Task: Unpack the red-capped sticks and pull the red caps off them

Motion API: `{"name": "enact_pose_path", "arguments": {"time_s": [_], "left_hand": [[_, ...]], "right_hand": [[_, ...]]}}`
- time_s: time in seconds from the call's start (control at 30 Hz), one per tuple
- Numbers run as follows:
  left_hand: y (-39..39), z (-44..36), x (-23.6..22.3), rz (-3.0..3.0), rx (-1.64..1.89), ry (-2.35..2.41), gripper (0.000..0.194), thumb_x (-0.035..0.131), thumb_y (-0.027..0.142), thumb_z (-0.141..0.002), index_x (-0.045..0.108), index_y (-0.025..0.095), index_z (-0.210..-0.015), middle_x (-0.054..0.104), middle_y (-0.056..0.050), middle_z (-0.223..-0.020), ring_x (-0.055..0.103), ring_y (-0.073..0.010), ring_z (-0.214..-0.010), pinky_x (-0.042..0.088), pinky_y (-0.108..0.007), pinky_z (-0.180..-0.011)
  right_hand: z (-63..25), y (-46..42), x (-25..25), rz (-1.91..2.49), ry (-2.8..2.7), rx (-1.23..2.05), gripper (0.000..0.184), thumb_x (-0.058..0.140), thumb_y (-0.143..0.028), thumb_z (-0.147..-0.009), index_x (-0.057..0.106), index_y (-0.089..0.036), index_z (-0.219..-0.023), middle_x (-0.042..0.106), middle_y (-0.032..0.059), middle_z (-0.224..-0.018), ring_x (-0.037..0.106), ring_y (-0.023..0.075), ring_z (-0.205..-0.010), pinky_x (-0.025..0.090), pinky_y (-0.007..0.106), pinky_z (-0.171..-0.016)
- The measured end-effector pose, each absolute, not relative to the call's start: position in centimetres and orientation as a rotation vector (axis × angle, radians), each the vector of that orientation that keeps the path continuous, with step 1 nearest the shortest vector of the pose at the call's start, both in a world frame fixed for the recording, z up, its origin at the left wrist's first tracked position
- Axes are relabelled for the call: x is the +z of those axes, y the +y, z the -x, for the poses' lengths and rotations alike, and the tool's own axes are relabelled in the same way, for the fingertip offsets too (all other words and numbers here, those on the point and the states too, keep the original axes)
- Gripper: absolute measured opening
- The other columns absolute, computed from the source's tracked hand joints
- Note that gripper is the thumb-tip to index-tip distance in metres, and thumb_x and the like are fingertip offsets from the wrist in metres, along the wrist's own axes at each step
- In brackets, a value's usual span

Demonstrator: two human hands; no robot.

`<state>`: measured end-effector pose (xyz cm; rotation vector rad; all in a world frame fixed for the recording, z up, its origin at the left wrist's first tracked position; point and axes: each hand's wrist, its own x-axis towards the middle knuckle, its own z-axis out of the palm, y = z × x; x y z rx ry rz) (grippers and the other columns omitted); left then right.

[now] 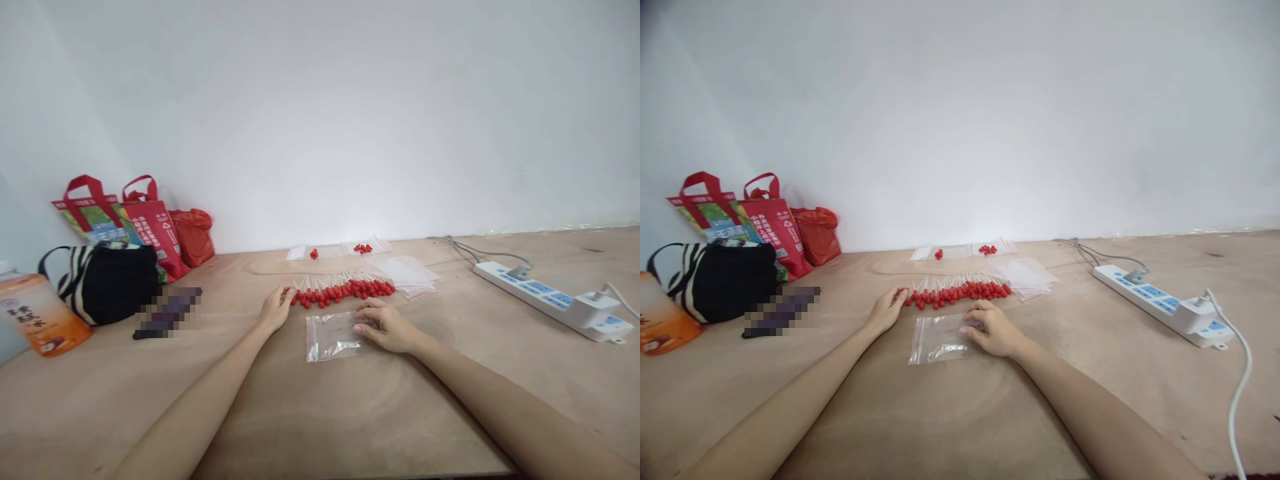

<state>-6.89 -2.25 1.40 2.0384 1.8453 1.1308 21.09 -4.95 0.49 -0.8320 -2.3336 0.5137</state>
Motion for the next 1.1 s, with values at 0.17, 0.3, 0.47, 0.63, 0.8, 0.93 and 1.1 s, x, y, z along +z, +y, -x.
{"name": "enact_pose_path", "arguments": {"time_s": [0.17,0.3,0.47,0.63,0.8,0.93,1.1], "left_hand": [[-2.5,6.7,1.3,-2.046,1.203,1.852,0.027,0.036,0.034,-0.080,0.055,0.015,-0.085,0.062,-0.008,-0.088,0.059,-0.0188,-0.082,0.046,-0.033,-0.075],[-5.2,4.7,2.2,-2.216,1.150,1.684,0.024,0.044,0.036,-0.078,0.058,0.018,-0.080,0.061,-0.006,-0.091,0.055,-0.0184,-0.093,0.042,-0.031,-0.086],[-8.4,2.3,2.5,-2.508,0.507,1.149,0.037,0.039,0.038,-0.084,0.049,0.026,-0.117,0.042,-0.004,-0.130,0.034,-0.0196,-0.122,0.025,-0.038,-0.102],[-8.2,2.4,1.9,-2.417,0.463,1.194,0.041,0.043,0.041,-0.082,0.046,0.027,-0.120,0.038,-0.005,-0.134,0.031,-0.0222,-0.124,0.023,-0.041,-0.102],[-7.2,2.5,1.7,-2.214,0.839,1.362,0.022,0.056,0.032,-0.072,0.059,0.018,-0.089,0.061,-0.006,-0.094,0.056,-0.0169,-0.085,0.044,-0.030,-0.077],[-7.2,2.4,1.8,-2.019,0.748,1.428,0.028,0.068,0.029,-0.057,0.053,0.017,-0.077,0.054,0.003,-0.064,0.050,-0.0113,-0.059,0.041,-0.022,-0.053],[-7.7,2.0,2.4,-2.048,0.594,1.228,0.011,0.058,0.023,-0.065,0.053,0.017,-0.073,0.049,0.005,-0.059,0.046,-0.0092,-0.055,0.038,-0.019,-0.051]], "right_hand": [[-20.7,-5.4,0.3,0.860,-2.504,0.403,0.045,0.048,-0.045,-0.078,0.054,-0.016,-0.113,0.050,0.0131,-0.115,0.048,0.0234,-0.104,0.038,0.038,-0.090],[-20.6,-5.5,0.3,0.893,-2.532,0.399,0.049,0.045,-0.047,-0.079,0.052,-0.016,-0.117,0.047,0.0140,-0.121,0.046,0.0242,-0.109,0.036,0.038,-0.093],[-20.7,-5.3,0.2,0.902,-2.543,0.424,0.052,0.043,-0.049,-0.080,0.049,-0.016,-0.120,0.045,0.0134,-0.125,0.044,0.0237,-0.112,0.035,0.038,-0.095],[-20.8,-5.3,0.3,0.903,-2.543,0.464,0.053,0.044,-0.048,-0.080,0.047,-0.015,-0.121,0.042,0.0138,-0.128,0.041,0.0228,-0.116,0.033,0.037,-0.098],[-20.8,-5.4,0.5,0.832,-2.563,0.541,0.052,0.045,-0.046,-0.080,0.045,-0.017,-0.123,0.040,0.0125,-0.130,0.039,0.0222,-0.118,0.032,0.037,-0.098],[-20.7,-5.6,0.6,0.736,-2.562,0.614,0.050,0.046,-0.046,-0.080,0.046,-0.020,-0.122,0.042,0.0106,-0.129,0.040,0.0216,-0.118,0.032,0.038,-0.098],[-20.5,-5.6,0.3,0.719,-2.530,0.577,0.052,0.048,-0.044,-0.079,0.043,-0.019,-0.124,0.040,0.0116,-0.130,0.040,0.0211,-0.117,0.033,0.037,-0.098]]}}
